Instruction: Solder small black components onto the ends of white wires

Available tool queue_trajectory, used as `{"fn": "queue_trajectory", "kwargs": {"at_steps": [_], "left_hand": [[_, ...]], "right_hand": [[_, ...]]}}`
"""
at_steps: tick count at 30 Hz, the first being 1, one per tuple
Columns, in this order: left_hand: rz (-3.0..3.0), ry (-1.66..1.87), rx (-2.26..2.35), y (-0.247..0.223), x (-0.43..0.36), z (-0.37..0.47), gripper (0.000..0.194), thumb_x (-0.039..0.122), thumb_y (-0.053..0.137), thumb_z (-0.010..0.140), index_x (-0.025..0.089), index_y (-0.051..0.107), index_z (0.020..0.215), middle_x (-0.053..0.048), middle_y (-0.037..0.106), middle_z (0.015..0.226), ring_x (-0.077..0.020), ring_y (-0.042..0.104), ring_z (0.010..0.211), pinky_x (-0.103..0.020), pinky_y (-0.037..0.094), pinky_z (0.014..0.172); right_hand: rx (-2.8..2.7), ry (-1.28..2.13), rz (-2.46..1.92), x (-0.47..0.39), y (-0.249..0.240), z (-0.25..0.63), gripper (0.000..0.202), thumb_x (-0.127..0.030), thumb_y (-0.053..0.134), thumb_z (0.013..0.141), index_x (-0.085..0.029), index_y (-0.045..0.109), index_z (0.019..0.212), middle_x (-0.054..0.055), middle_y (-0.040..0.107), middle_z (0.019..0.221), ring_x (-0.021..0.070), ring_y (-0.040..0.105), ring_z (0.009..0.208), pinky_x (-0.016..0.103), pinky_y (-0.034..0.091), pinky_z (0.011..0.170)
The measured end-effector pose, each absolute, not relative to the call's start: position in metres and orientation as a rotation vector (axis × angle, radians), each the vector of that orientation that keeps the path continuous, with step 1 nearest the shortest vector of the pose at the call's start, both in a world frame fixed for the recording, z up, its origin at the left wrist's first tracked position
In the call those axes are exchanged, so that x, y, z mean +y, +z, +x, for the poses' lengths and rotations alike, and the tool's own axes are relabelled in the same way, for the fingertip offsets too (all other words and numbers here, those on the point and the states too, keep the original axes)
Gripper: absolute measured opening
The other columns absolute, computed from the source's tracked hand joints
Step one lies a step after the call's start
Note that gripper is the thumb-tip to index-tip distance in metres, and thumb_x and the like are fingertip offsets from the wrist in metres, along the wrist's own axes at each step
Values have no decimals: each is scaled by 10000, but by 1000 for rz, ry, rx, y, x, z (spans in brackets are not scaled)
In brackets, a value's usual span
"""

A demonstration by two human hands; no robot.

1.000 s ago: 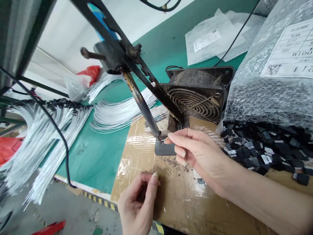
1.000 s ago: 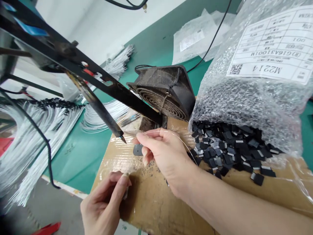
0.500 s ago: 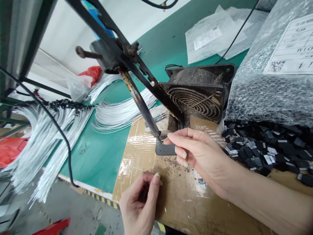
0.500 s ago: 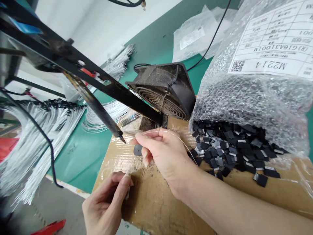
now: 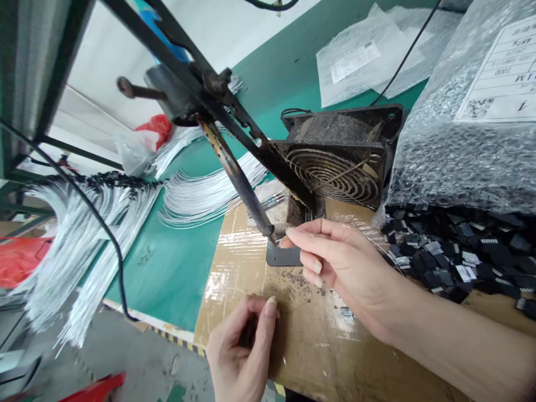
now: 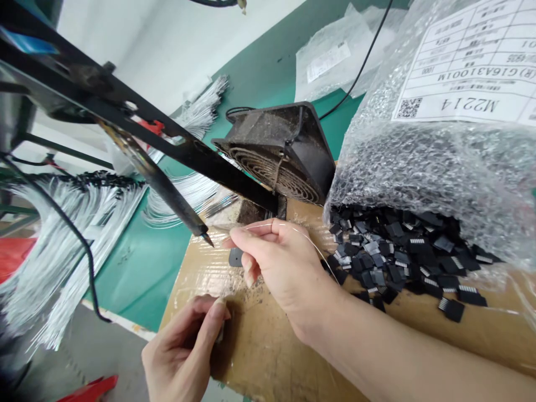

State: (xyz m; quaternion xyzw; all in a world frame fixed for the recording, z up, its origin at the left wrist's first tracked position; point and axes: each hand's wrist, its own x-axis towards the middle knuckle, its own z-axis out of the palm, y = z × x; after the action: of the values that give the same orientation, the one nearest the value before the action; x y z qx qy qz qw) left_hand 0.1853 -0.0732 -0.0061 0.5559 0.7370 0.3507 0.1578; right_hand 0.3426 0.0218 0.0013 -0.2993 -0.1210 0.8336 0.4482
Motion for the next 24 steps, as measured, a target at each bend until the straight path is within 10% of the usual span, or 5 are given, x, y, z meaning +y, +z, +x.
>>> {"fn": "queue_trajectory", "kwargs": {"at_steps": [24], "left_hand": [[1535, 1027, 2106, -8, -74, 187, 274, 292, 666, 868, 194, 610, 618, 44, 493, 554, -96, 394, 503, -216, 306, 484]], "right_hand": [[-279, 2067, -728, 20, 0, 341, 341, -367, 890, 656, -166, 626, 733, -74, 540, 489, 41, 400, 460, 234, 252, 471]]}}
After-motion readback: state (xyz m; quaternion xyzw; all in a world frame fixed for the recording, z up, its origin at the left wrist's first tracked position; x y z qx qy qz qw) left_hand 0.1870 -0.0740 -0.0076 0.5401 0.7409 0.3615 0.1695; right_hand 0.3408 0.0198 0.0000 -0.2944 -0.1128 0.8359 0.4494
